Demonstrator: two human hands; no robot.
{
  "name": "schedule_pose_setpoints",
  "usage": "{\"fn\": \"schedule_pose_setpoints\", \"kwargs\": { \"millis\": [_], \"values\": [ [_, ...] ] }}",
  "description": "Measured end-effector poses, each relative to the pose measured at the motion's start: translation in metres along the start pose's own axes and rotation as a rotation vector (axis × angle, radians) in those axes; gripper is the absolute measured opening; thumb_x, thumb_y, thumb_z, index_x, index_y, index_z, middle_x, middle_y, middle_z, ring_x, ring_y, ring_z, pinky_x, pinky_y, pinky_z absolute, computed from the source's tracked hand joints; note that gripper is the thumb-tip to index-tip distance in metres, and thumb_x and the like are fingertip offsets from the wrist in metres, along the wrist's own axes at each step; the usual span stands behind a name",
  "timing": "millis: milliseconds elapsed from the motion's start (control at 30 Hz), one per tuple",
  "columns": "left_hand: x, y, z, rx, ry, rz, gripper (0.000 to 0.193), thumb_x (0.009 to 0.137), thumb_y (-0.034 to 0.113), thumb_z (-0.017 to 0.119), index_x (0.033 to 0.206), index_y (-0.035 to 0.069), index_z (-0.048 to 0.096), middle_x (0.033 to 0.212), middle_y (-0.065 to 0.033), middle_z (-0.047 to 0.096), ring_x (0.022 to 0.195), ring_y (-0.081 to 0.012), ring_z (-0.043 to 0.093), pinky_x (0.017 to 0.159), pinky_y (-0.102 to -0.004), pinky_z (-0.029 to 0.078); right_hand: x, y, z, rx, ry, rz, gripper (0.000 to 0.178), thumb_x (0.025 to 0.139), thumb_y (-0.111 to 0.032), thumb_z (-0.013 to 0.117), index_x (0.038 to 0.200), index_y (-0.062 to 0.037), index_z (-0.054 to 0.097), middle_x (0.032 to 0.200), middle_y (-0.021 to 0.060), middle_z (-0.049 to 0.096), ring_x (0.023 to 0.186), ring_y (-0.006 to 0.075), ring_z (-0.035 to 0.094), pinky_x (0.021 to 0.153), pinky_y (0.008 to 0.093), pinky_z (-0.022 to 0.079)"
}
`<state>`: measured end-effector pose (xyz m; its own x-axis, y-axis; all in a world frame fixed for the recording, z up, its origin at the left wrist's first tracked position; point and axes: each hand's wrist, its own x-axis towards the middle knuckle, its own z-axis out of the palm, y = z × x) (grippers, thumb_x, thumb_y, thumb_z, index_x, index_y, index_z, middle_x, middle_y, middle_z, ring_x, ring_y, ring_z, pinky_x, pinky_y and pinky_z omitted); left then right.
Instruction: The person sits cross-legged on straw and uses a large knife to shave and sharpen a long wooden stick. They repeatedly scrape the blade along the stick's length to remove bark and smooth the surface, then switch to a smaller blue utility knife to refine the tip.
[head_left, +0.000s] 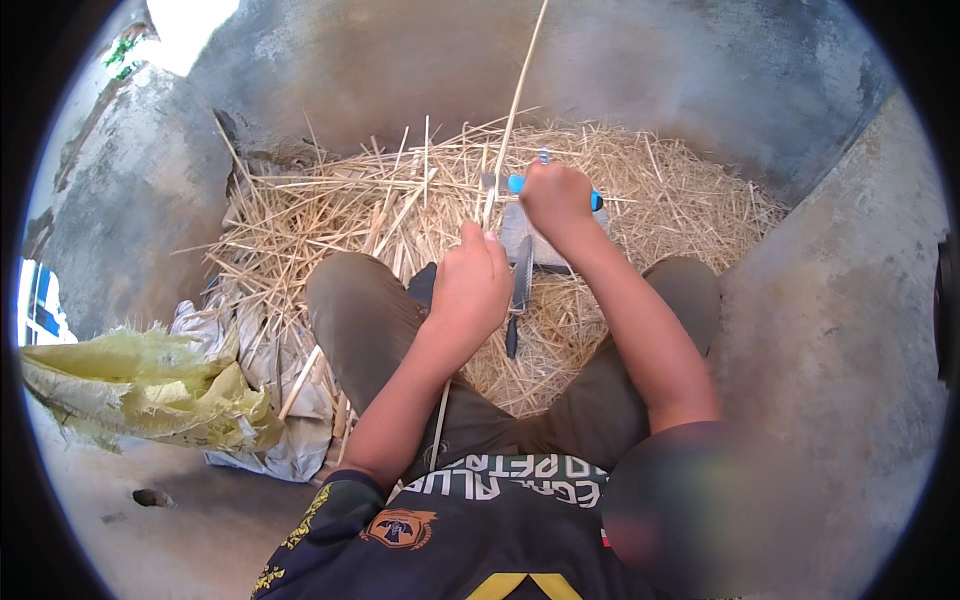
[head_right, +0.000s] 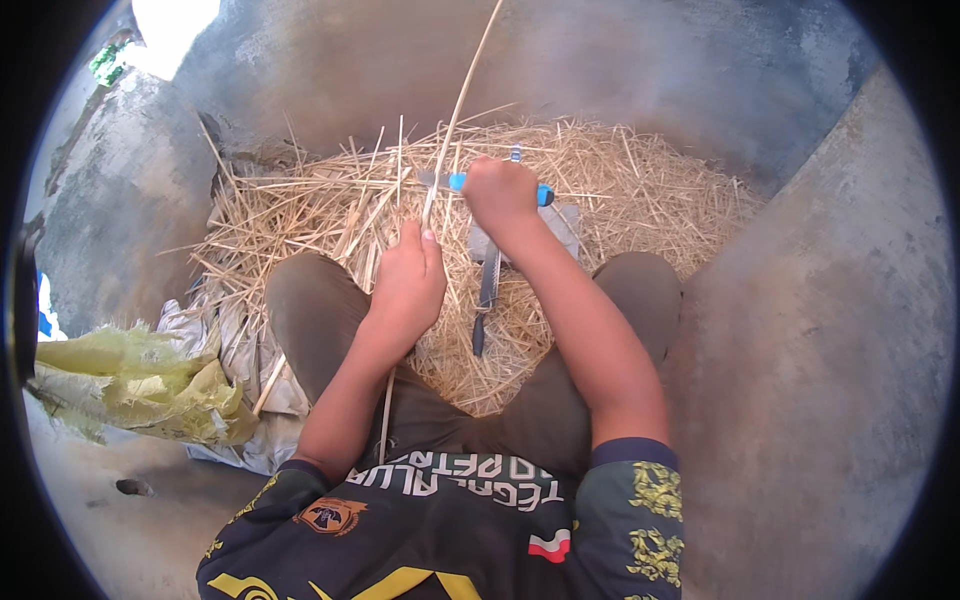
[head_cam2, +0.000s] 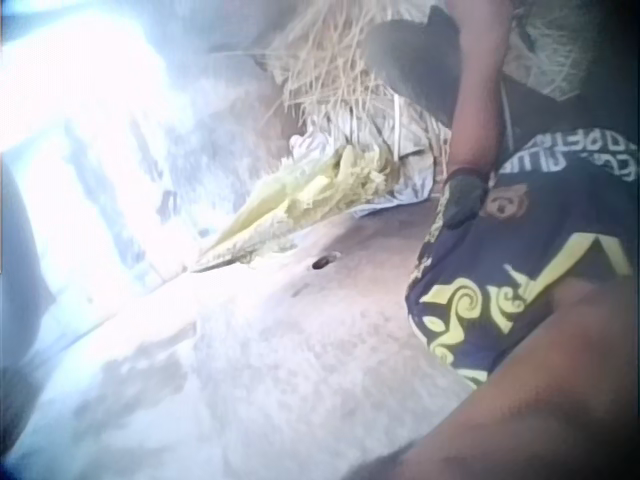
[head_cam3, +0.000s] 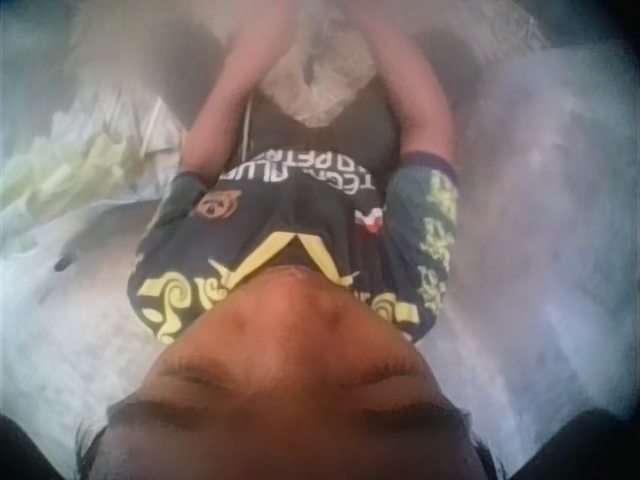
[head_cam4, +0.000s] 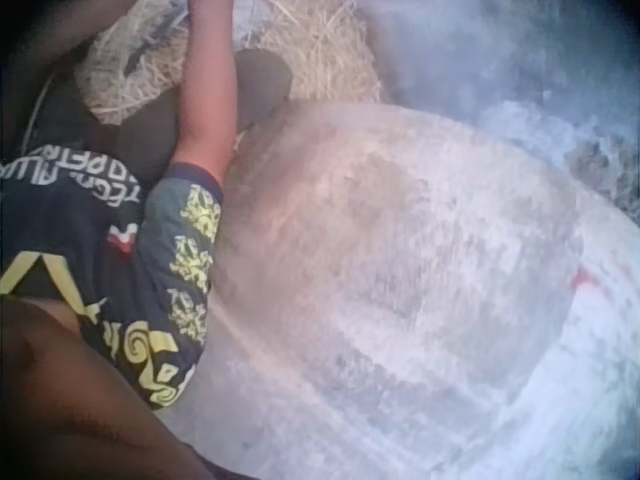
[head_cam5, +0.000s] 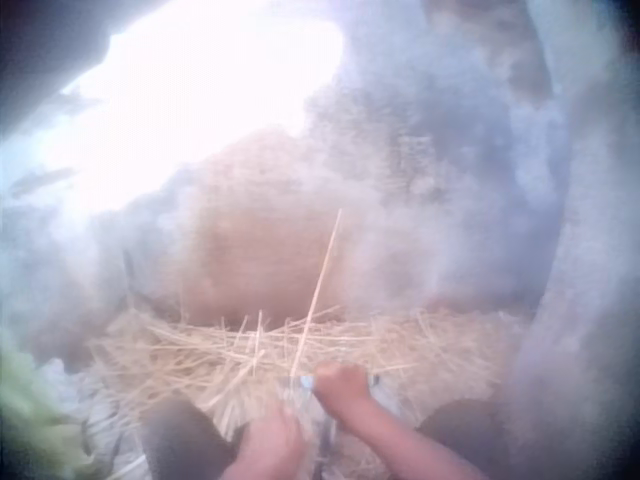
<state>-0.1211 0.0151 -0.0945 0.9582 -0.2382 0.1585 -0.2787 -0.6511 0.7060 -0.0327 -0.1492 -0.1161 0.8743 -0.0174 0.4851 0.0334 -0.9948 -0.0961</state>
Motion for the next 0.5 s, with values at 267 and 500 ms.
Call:
{"fn": "schedule_pose_setpoints", "kwargs": {
  "millis": [267, 500],
  "values": [
    [-0.052, 0.002, 0.021, -0.089, -0.243, 0.151, 0.024, 0.103, 0.02, 0.042, 0.097, -0.002, 0.047, 0.066, -0.0291, 0.058, 0.065, -0.0501, 0.059, 0.06, -0.0559, 0.044, 0.054, 0.146, -0.069, 0.065, 0.028, 0.839, 0.023, 0.09, -0.022, 0.064, 0.098, -0.003, 0.074, 0.101, 0.0194, 0.073, 0.095, 0.036, 0.071, 0.078, 0.0456, 0.057],
    [-0.045, -0.024, 0.008, -0.326, -0.332, -0.023, 0.03, 0.104, 0.027, 0.046, 0.094, -0.001, 0.05, 0.062, -0.0188, 0.056, 0.056, -0.0303, 0.059, 0.056, -0.0432, 0.043, 0.011, 0.158, -0.07, -0.152, -0.07, 0.568, 0.025, 0.092, -0.026, 0.062, 0.097, -0.0048, 0.075, 0.092, 0.0181, 0.073, 0.085, 0.0346, 0.072, 0.073, 0.0439, 0.057]
  ]
}}
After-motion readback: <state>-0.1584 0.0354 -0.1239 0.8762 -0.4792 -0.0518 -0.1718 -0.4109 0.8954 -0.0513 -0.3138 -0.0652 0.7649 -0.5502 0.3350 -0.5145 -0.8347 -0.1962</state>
